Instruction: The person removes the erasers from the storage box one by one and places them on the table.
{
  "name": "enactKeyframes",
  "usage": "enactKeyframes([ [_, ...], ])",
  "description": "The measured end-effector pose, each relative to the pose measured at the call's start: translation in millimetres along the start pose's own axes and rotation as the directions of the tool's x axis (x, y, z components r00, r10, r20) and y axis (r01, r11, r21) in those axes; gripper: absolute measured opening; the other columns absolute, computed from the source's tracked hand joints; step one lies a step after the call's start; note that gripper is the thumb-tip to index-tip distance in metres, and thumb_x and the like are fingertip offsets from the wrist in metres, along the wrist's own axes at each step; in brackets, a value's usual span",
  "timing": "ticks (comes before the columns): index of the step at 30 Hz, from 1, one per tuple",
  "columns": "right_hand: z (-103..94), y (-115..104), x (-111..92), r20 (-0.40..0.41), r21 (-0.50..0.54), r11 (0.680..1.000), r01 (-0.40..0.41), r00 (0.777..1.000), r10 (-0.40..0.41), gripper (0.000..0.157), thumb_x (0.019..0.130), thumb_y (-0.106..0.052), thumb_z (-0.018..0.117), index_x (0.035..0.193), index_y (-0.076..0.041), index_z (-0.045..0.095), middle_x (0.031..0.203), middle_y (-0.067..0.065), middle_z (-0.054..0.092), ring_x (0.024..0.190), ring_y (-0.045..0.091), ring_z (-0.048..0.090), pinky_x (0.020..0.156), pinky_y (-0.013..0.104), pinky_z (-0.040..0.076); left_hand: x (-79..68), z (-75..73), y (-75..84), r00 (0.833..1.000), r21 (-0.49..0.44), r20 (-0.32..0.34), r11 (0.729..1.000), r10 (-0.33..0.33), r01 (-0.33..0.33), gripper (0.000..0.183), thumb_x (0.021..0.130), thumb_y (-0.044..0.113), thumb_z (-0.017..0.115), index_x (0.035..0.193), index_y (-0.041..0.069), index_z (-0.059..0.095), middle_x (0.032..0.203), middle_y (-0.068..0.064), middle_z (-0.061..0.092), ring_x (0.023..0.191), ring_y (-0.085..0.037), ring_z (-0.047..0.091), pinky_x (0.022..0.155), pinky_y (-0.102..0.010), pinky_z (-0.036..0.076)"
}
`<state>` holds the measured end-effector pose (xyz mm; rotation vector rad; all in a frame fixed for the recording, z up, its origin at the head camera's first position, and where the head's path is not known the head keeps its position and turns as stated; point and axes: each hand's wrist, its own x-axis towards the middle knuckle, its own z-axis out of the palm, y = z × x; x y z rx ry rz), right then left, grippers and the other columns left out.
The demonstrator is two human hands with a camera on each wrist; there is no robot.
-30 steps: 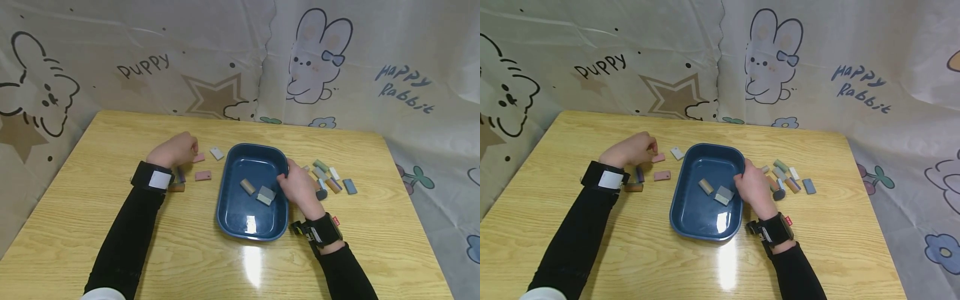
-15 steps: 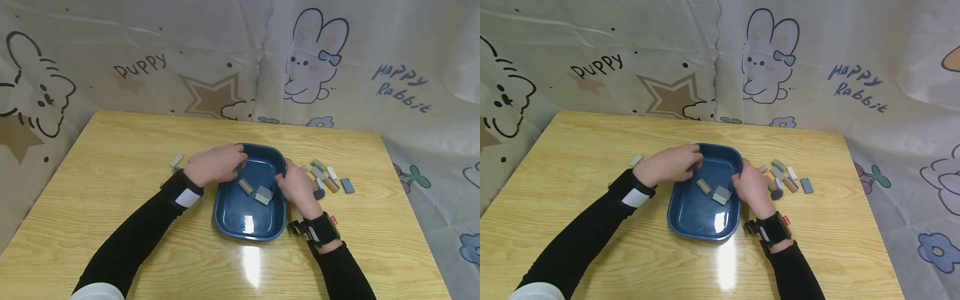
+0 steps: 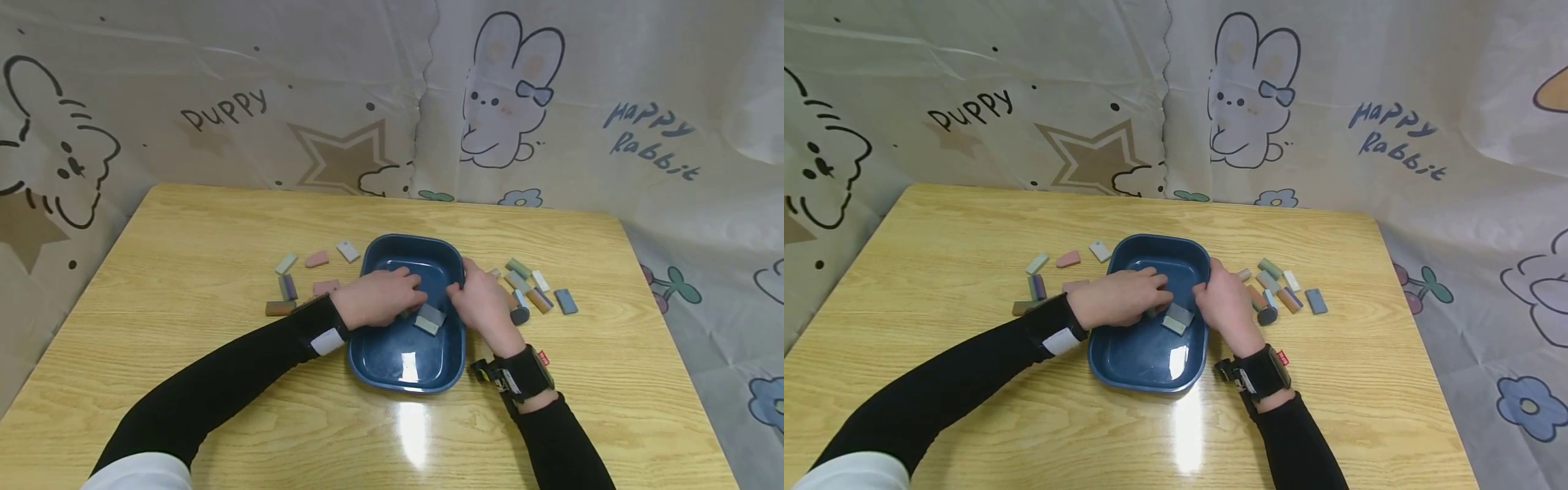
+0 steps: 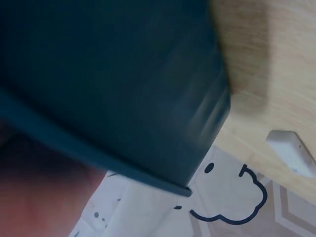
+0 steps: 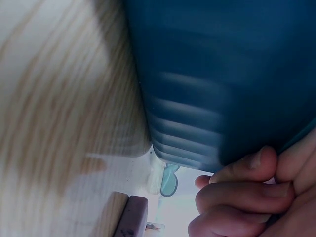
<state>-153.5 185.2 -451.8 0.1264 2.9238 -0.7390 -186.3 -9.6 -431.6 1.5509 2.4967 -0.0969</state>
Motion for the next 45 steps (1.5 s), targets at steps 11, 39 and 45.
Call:
enactKeyframes([
  [11,0.9,1.2,0.7,0.011,0.018,1.0,-0.001,1.0,0.001,0.055,0.091,-0.02,0.052,0.141,-0.004,0.039,0.099,0.018,0.067,0.06,0.022,0.06,0.047,0.031,0.045,-1.4,-2.8,-8.6,0.998,-0.104,-0.063,0.994,-0.022,0.016,0.026,0.078,0.014,0.072,0.101,0.019,0.06,0.096,0.002,0.053,0.09,-0.015,0.047,0.077,-0.031,0.049],
  [39,0.9,3.0,0.9,0.004,0.043,0.999,-0.003,1.0,0.003,0.059,0.09,-0.02,0.05,0.144,-0.004,0.036,0.097,0.019,0.066,0.055,0.021,0.057,0.044,0.031,0.042,-73.2,28.9,-106.8,0.904,-0.332,-0.056,0.862,-0.424,0.384,0.038,0.071,0.006,0.069,0.106,0.008,0.057,0.096,-0.007,0.051,0.09,-0.025,0.047,0.074,-0.04,0.043],
  [45,1.0,2.0,0.8,0.011,0.049,0.999,0.002,1.0,-0.002,0.058,0.09,-0.02,0.05,0.144,-0.004,0.036,0.103,0.02,0.066,0.058,0.022,0.059,0.046,0.031,0.044,-75.2,20.3,-104.8,0.892,-0.341,0.003,0.838,-0.452,0.426,0.042,0.071,0.005,0.07,0.111,0.008,0.058,0.101,-0.008,0.052,0.091,-0.025,0.047,0.076,-0.04,0.044],
])
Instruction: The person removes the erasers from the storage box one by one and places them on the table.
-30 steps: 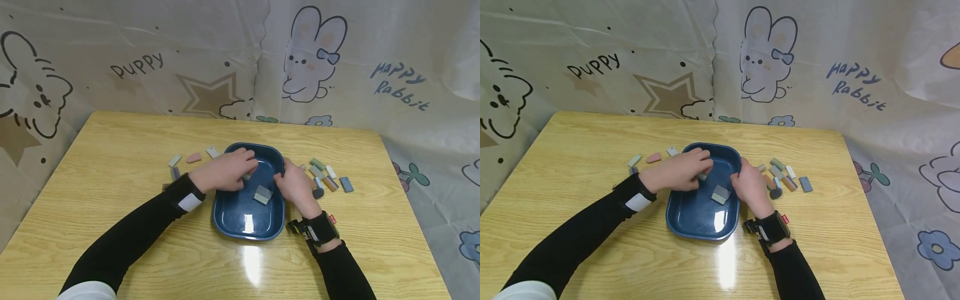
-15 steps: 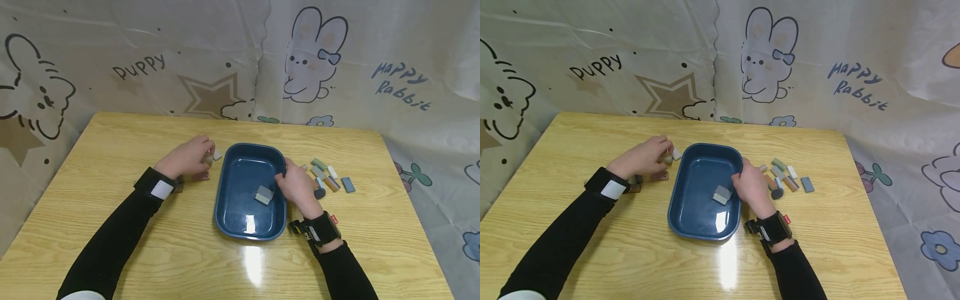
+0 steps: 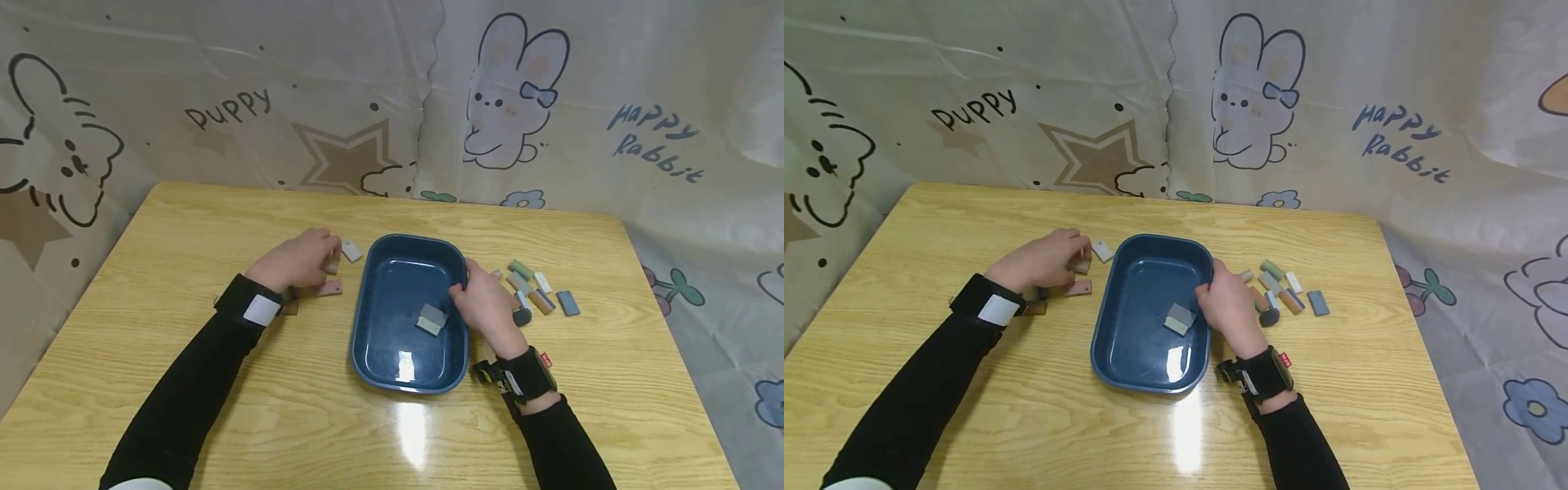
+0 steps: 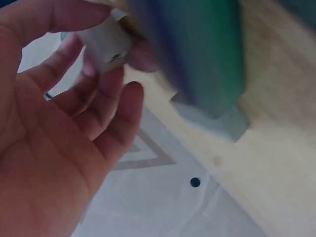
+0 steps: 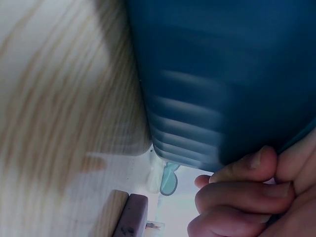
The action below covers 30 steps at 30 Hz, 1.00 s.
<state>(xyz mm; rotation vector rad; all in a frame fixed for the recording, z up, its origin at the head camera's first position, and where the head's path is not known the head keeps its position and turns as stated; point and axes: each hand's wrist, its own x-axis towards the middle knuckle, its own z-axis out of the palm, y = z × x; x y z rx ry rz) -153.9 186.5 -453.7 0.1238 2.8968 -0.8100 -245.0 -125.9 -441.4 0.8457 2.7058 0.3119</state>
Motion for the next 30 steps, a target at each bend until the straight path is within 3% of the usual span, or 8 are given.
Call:
enactKeyframes([
  [4,-0.8,-0.8,-0.2,0.002,-0.002,1.0,-0.002,1.0,0.002,0.059,0.09,-0.02,0.05,0.144,-0.004,0.035,0.103,0.02,0.066,0.059,0.022,0.059,0.046,0.031,0.044,-1.1,-13.6,15.9,0.998,-0.013,-0.049,0.999,0.028,-0.029,0.043,0.073,0.009,0.07,0.113,0.009,0.057,0.106,-0.008,0.055,0.091,-0.024,0.048,0.079,-0.04,0.045],
  [9,-1.1,-1.0,-0.9,0.003,-0.014,1.0,-0.007,1.0,0.007,0.059,0.09,-0.021,0.05,0.144,-0.003,0.035,0.103,0.02,0.066,0.059,0.022,0.059,0.046,0.031,0.043,1.8,-29.5,52.9,0.987,0.035,-0.106,0.992,0.12,-0.117,0.029,0.083,0.009,0.061,0.112,0.011,0.059,0.108,-0.006,0.056,0.092,-0.021,0.049,0.081,-0.038,0.047],
  [13,-0.2,-1.1,-0.8,0.006,-0.014,1.0,-0.015,1.0,0.015,0.059,0.091,-0.022,0.05,0.145,-0.004,0.035,0.103,0.019,0.065,0.059,0.022,0.059,0.045,0.031,0.043,6.0,-39.5,93.2,0.97,0.085,-0.087,0.972,0.228,-0.22,0.025,0.084,0.012,0.063,0.109,0.013,0.061,0.106,-0.004,0.056,0.09,-0.018,0.05,0.078,-0.035,0.049],
  [17,-0.7,-0.3,0.3,0.011,-0.023,1.0,-0.021,1.0,0.021,0.058,0.091,-0.023,0.051,0.144,-0.004,0.035,0.095,0.018,0.065,0.059,0.023,0.059,0.045,0.032,0.043,16.2,-46.7,130.9,0.936,0.128,-0.046,0.931,0.349,-0.341,0.02,0.084,0.012,0.062,0.104,0.013,0.061,0.097,-0.002,0.055,0.084,-0.017,0.05,0.074,-0.031,0.048],
  [20,-1.3,1.1,0.9,0.012,-0.037,0.999,-0.016,1.0,0.016,0.055,0.091,-0.023,0.051,0.142,-0.004,0.039,0.092,0.017,0.065,0.062,0.025,0.059,0.048,0.033,0.044,28.9,-45.2,152.8,0.919,0.131,-0.006,0.911,0.395,-0.391,0.018,0.084,0.012,0.06,0.103,0.013,0.061,0.095,-0.001,0.054,0.082,-0.016,0.05,0.072,-0.029,0.047],
  [23,-1.2,2.3,0.9,0.007,-0.037,0.999,-0.003,1.0,0.003,0.05,0.091,-0.022,0.051,0.137,-0.005,0.043,0.099,0.019,0.066,0.071,0.028,0.061,0.056,0.038,0.048,43.9,-32.4,165.6,0.928,0.089,0.091,0.925,0.362,-0.37,0.009,0.086,0.014,0.059,0.095,0.013,0.062,0.09,0.0,0.053,0.078,-0.015,0.051,0.066,-0.028,0.044],
  [26,-0.9,2.2,0.5,0.008,-0.032,0.999,0.01,1.0,-0.01,0.05,0.091,-0.021,0.051,0.137,-0.004,0.043,0.109,0.023,0.066,0.077,0.03,0.062,0.063,0.043,0.051,56.2,-12.4,170.9,0.938,0.035,0.246,0.965,0.243,-0.259,0.01,0.09,0.018,0.058,0.083,0.013,0.064,0.082,0.0,0.057,0.072,-0.016,0.056,0.062,-0.029,0.044],
  [30,-0.5,1.2,0.6,-0.003,-0.04,0.999,0.022,1.0,-0.022,0.055,0.091,-0.021,0.051,0.141,-0.002,0.04,0.113,0.026,0.065,0.076,0.03,0.063,0.061,0.043,0.052,65.7,10.1,173.3,0.919,0.028,0.377,0.991,0.112,-0.132,0.017,0.089,0.024,0.061,0.078,0.012,0.067,0.077,-0.003,0.063,0.07,-0.019,0.06,0.061,-0.032,0.046],
])
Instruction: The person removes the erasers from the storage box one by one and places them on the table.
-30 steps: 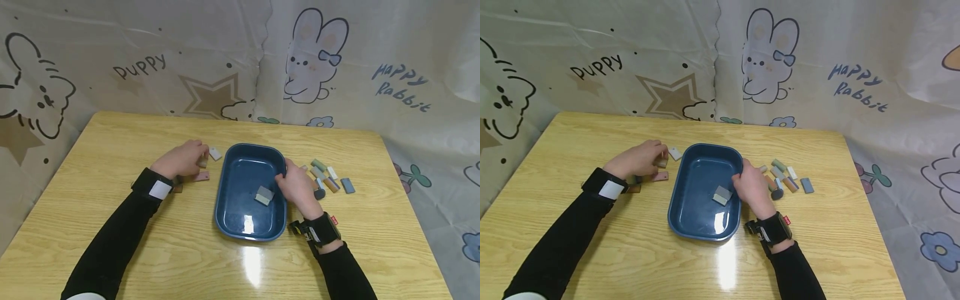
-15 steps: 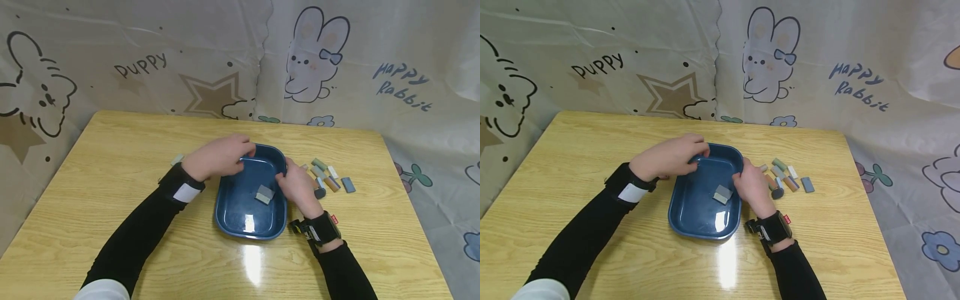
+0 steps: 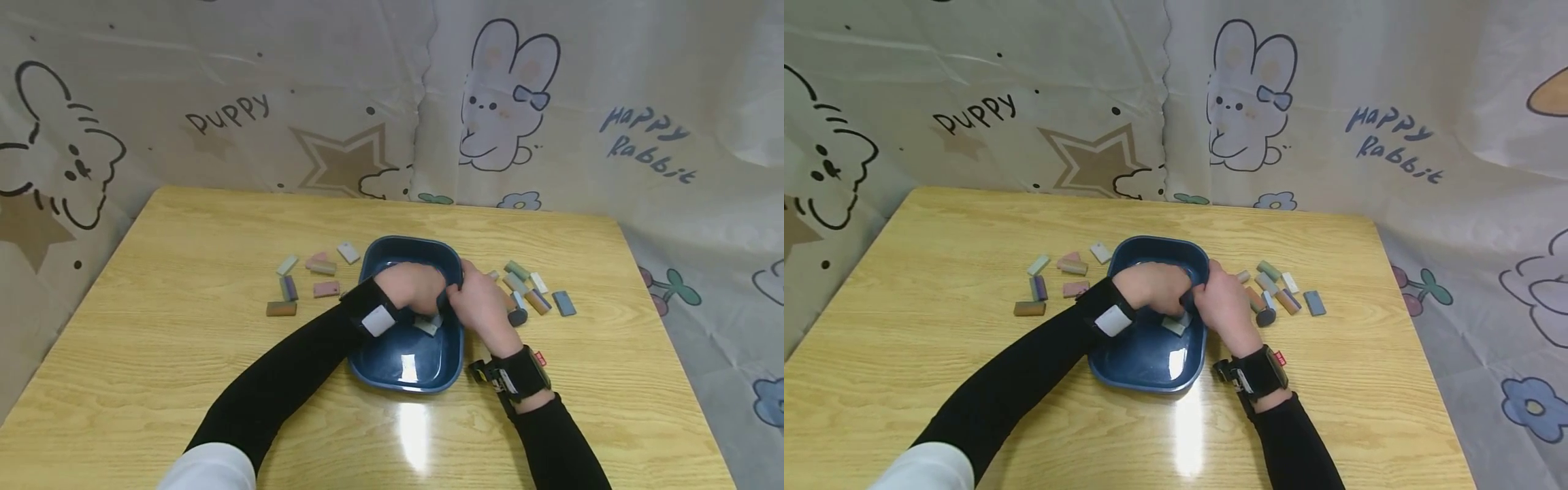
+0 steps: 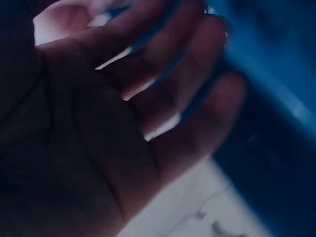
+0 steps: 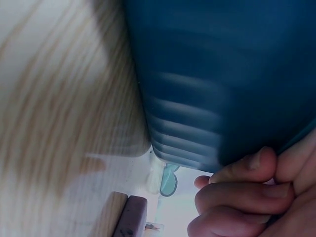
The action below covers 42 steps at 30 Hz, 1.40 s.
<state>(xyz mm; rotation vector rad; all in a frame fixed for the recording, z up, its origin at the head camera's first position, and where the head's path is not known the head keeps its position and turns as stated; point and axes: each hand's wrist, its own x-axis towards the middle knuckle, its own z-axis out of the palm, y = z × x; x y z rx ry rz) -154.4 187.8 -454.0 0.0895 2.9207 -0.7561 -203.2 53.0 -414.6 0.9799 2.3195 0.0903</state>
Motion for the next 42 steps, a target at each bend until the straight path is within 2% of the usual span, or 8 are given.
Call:
enactKeyframes([
  [8,-0.4,-3.0,-0.8,-0.006,0.007,1.0,-0.001,1.0,0.001,0.054,0.091,-0.021,0.05,0.14,-0.001,0.04,0.111,0.025,0.065,0.069,0.028,0.061,0.052,0.037,0.046,5.6,17.1,5.3,0.993,0.169,-0.097,0.982,-0.07,0.085,0.048,0.078,0.054,0.067,0.101,0.013,0.07,0.088,-0.002,0.069,0.079,-0.018,0.061,0.075,-0.038,0.051],
  [14,-2.4,-2.9,-0.3,0.009,-0.001,1.0,-0.003,1.0,0.003,0.054,0.09,-0.021,0.051,0.14,-0.003,0.04,0.11,0.023,0.066,0.067,0.027,0.06,0.048,0.034,0.044,7.4,22.1,4.2,0.991,0.163,-0.091,0.981,-0.095,0.109,0.056,0.078,0.052,0.068,0.117,0.012,0.064,0.107,-0.006,0.066,0.085,-0.019,0.061,0.076,-0.038,0.053],
  [20,-1.9,-1.0,-0.6,0.018,-0.002,1.0,-0.014,1.0,0.014,0.057,0.09,-0.022,0.052,0.142,-0.002,0.038,0.114,0.024,0.064,0.072,0.028,0.061,0.053,0.035,0.047,1.5,13.9,2.0,0.994,0.09,-0.065,0.992,-0.083,0.089,0.054,0.076,0.043,0.072,0.116,0.008,0.066,0.126,-0.013,0.057,0.092,-0.022,0.059,0.079,-0.039,0.053],
  [25,-1.6,-1.7,-0.9,0.012,-0.01,1.0,-0.008,1.0,0.008,0.055,0.091,-0.022,0.051,0.141,-0.002,0.039,0.104,0.021,0.066,0.065,0.025,0.06,0.049,0.034,0.046,-19.2,-6.8,-6.0,0.986,0.132,-0.149,0.987,-0.076,0.096,0.067,0.077,0.045,0.07,0.131,0.008,0.055,0.136,-0.015,0.05,0.106,-0.025,0.057,0.089,-0.041,0.051],
  [28,-1.6,-2.8,-1.0,0.006,-0.007,1.0,-0.005,1.0,0.005,0.053,0.091,-0.02,0.051,0.14,-0.002,0.04,0.101,0.02,0.066,0.062,0.024,0.06,0.047,0.033,0.044,-35.0,-19.7,-17.8,0.97,0.107,-0.226,0.987,-0.092,0.119,0.067,0.078,0.043,0.069,0.133,0.007,0.053,0.132,-0.014,0.051,0.107,-0.025,0.055,0.088,-0.041,0.051],
  [32,-0.6,-2.7,-1.1,-0.005,0.011,1.0,-0.007,1.0,0.007,0.054,0.091,-0.019,0.05,0.141,-0.002,0.039,0.096,0.018,0.066,0.059,0.022,0.059,0.045,0.031,0.043,-50.5,-26.6,-45.3,0.942,0.044,-0.313,0.989,-0.123,0.144,0.054,0.077,0.037,0.07,0.119,0.005,0.059,0.111,-0.01,0.055,0.092,-0.024,0.052,0.077,-0.039,0.051],
  [37,-0.1,-2.1,-1.8,-0.016,0.027,1.0,0.003,1.0,-0.003,0.055,0.09,-0.018,0.05,0.141,-0.002,0.039,0.092,0.018,0.066,0.057,0.022,0.057,0.045,0.03,0.042,-63.1,-20.0,-85.5,0.904,-0.032,-0.397,0.986,-0.16,0.161,0.037,0.074,0.031,0.071,0.1,0.008,0.059,0.096,-0.007,0.051,0.083,-0.023,0.051,0.068,-0.038,0.047],
  [42,-0.2,-1.8,-1.5,-0.021,0.013,1.0,-0.001,1.0,0.001,0.056,0.09,-0.019,0.051,0.142,-0.003,0.039,0.091,0.019,0.066,0.056,0.022,0.056,0.044,0.031,0.04,-73.4,-9.4,-115.0,0.87,-0.099,-0.456,0.982,-0.19,0.162,0.038,0.072,0.026,0.07,0.104,0.007,0.059,0.099,-0.008,0.053,0.083,-0.025,0.052,0.07,-0.039,0.047],
])
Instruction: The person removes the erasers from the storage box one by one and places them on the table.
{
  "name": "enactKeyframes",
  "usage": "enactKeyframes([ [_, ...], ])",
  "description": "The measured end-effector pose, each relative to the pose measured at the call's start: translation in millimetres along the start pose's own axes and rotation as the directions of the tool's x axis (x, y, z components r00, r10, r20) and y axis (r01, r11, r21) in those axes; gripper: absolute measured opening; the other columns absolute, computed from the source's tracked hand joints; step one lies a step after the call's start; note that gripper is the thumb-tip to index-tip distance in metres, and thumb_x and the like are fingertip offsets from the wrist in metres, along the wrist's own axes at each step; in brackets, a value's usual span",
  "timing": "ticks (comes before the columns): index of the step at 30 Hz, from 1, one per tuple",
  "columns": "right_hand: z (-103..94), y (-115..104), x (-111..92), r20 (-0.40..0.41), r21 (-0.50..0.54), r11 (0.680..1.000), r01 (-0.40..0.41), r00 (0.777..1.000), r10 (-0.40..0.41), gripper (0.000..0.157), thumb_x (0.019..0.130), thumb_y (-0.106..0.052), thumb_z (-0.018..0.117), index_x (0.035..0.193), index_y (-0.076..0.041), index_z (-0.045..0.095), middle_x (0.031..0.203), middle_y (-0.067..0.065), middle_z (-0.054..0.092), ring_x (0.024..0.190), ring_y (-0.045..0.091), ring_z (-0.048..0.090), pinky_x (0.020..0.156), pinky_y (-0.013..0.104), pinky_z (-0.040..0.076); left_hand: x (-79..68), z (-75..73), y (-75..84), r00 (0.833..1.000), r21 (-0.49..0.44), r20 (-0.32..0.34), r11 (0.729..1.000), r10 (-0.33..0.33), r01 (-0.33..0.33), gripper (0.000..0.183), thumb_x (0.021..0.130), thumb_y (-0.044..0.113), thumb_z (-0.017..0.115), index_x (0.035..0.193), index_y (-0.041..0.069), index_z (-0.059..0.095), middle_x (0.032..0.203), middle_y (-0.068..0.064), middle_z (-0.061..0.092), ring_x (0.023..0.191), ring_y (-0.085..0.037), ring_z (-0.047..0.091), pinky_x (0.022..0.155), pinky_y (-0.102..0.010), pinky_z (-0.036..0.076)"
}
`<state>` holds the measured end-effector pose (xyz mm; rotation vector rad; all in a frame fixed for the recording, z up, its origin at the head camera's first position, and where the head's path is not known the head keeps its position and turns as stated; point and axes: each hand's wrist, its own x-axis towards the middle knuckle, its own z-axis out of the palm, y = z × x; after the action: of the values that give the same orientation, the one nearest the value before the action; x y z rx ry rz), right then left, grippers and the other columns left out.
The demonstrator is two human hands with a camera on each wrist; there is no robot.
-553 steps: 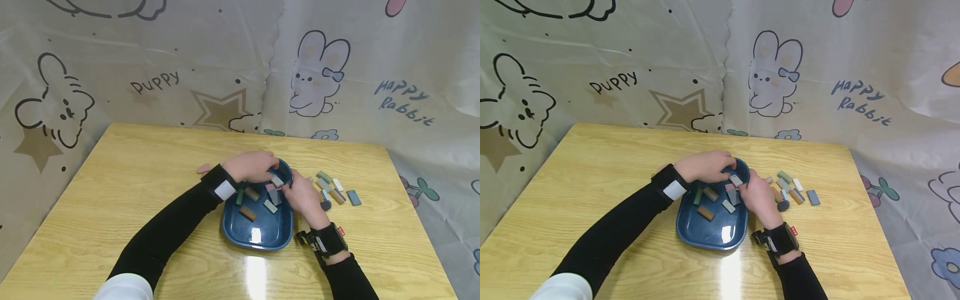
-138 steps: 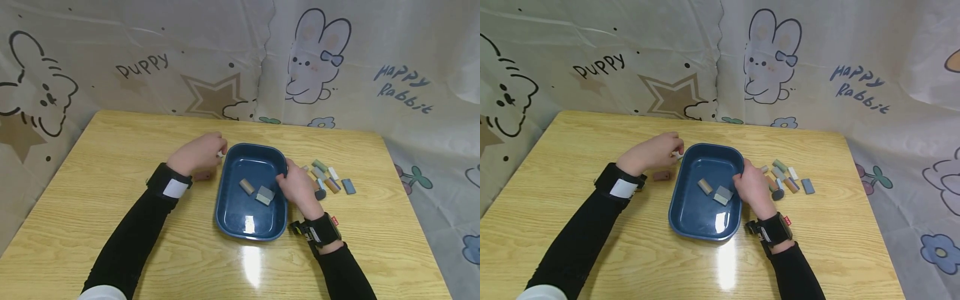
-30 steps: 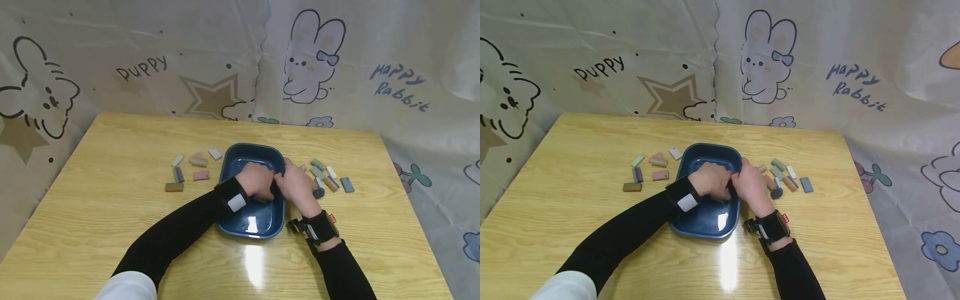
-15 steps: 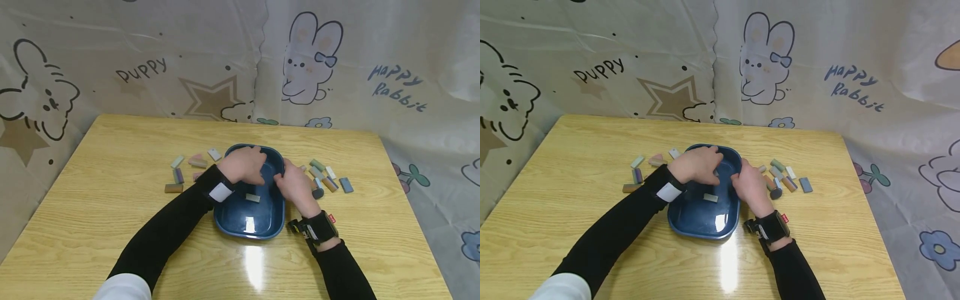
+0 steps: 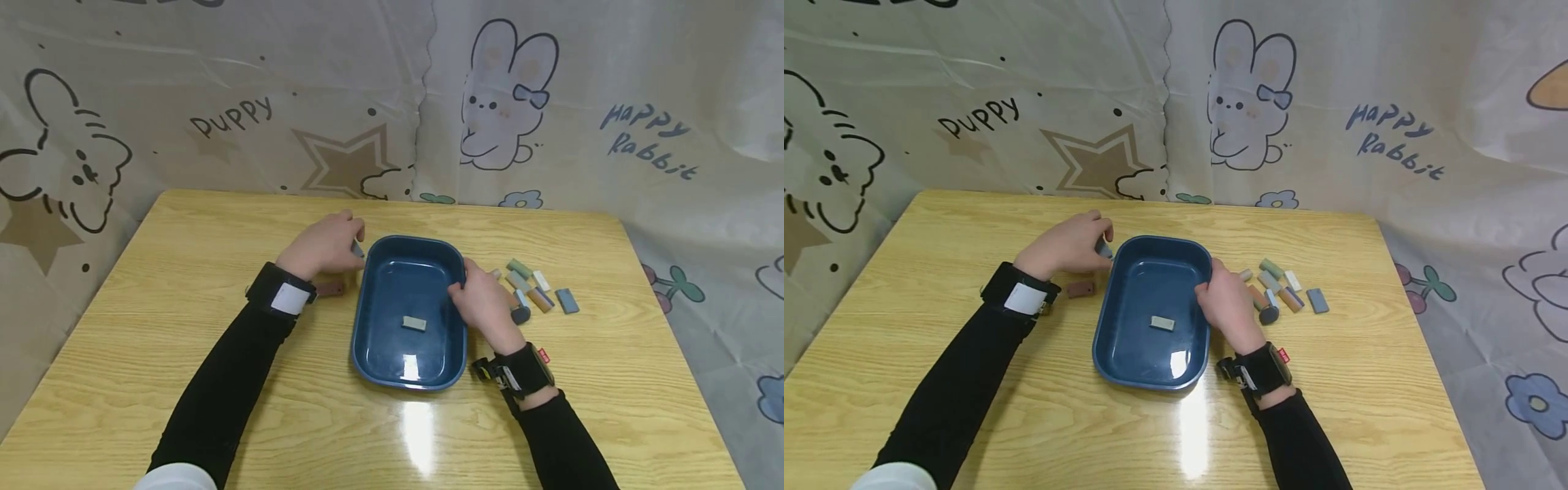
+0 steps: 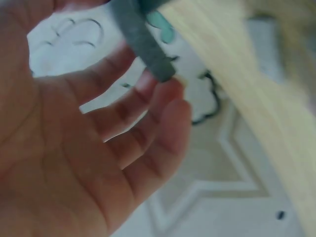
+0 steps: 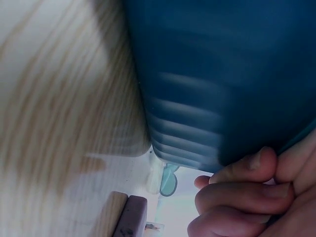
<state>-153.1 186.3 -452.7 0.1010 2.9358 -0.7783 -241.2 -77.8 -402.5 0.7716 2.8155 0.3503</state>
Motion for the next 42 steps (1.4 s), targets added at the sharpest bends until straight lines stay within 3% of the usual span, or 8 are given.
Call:
enactKeyframes([
  [8,-0.8,2.1,0.1,0.001,-0.014,1.0,-0.015,1.0,0.015,0.056,0.09,-0.019,0.051,0.142,-0.004,0.039,0.095,0.019,0.066,0.057,0.023,0.055,0.044,0.031,0.039,-5.3,23.8,-11.9,0.995,-0.046,0.085,0.997,0.058,-0.055,0.043,0.069,0.015,0.074,0.109,0.011,0.06,0.102,-0.006,0.057,0.086,-0.025,0.056,0.072,-0.042,0.051],
  [14,0.1,2.2,0.3,0.009,0.0,1.0,-0.013,1.0,0.013,0.057,0.09,-0.019,0.051,0.143,-0.003,0.037,0.093,0.019,0.066,0.055,0.022,0.055,0.043,0.031,0.039,-8.4,38.9,-14.0,0.992,-0.025,0.09,0.995,0.094,-0.092,0.037,0.066,0.008,0.075,0.1,0.013,0.062,0.099,-0.005,0.057,0.088,-0.023,0.052,0.075,-0.041,0.048],
  [19,0.0,1.3,0.0,0.005,-0.001,1.0,-0.016,1.0,0.016,0.056,0.09,-0.018,0.051,0.142,-0.002,0.039,0.095,0.019,0.066,0.057,0.022,0.056,0.045,0.031,0.04,-10.8,38.6,-13.4,0.991,-0.005,0.093,0.995,0.099,-0.099,0.036,0.067,0.006,0.076,0.1,0.013,0.062,0.1,-0.005,0.057,0.091,-0.024,0.05,0.078,-0.042,0.048],
  [24,0.0,-0.1,0.0,0.009,-0.002,1.0,-0.013,1.0,0.013,0.055,0.09,-0.019,0.051,0.141,-0.002,0.04,0.09,0.018,0.066,0.056,0.022,0.056,0.044,0.03,0.04,-14.2,27.0,-8.0,0.992,0.026,0.06,0.993,0.113,-0.115,0.034,0.074,0.006,0.07,0.107,0.01,0.063,0.105,-0.007,0.059,0.092,-0.023,0.053,0.081,-0.042,0.049],
  [29,-0.8,-0.2,0.0,0.013,-0.001,1.0,-0.018,1.0,0.018,0.056,0.09,-0.019,0.05,0.142,-0.004,0.039,0.083,0.015,0.064,0.053,0.021,0.055,0.043,0.03,0.039,-16.6,7.9,8.5,0.992,0.071,-0.028,0.99,0.126,-0.124,0.024,0.084,0.01,0.06,0.107,0.011,0.061,0.104,-0.005,0.059,0.085,-0.019,0.052,0.071,-0.037,0.05],
  [32,-0.8,0.4,0.1,0.009,-0.001,1.0,-0.011,1.0,0.011,0.056,0.09,-0.019,0.051,0.142,-0.003,0.038,0.079,0.014,0.063,0.051,0.02,0.054,0.041,0.03,0.038,-18.0,-3.9,24.7,0.985,0.09,-0.045,0.983,0.167,-0.162,0.022,0.086,0.014,0.06,0.107,0.012,0.062,0.104,-0.004,0.06,0.085,-0.018,0.053,0.071,-0.036,0.051],
  [37,0.1,0.1,0.3,0.002,-0.002,1.0,-0.004,1.0,0.004,0.055,0.09,-0.018,0.051,0.142,-0.003,0.039,0.076,0.014,0.062,0.051,0.02,0.054,0.041,0.029,0.038,-13.5,-13.0,51.6,0.972,0.088,-0.002,0.969,0.233,-0.232,0.023,0.086,0.018,0.063,0.107,0.012,0.063,0.104,-0.004,0.058,0.087,-0.019,0.052,0.075,-0.035,0.05],
  [42,0.7,-0.7,0.8,0.007,-0.007,1.0,-0.002,1.0,0.002,0.053,0.09,-0.018,0.052,0.14,-0.003,0.041,0.078,0.013,0.062,0.052,0.021,0.055,0.042,0.03,0.039,-2.2,-6.0,80.7,0.953,0.105,0.104,0.949,0.285,-0.296,0.021,0.086,0.021,0.064,0.106,0.015,0.061,0.102,-0.002,0.056,0.088,-0.018,0.051,0.075,-0.034,0.049],
])
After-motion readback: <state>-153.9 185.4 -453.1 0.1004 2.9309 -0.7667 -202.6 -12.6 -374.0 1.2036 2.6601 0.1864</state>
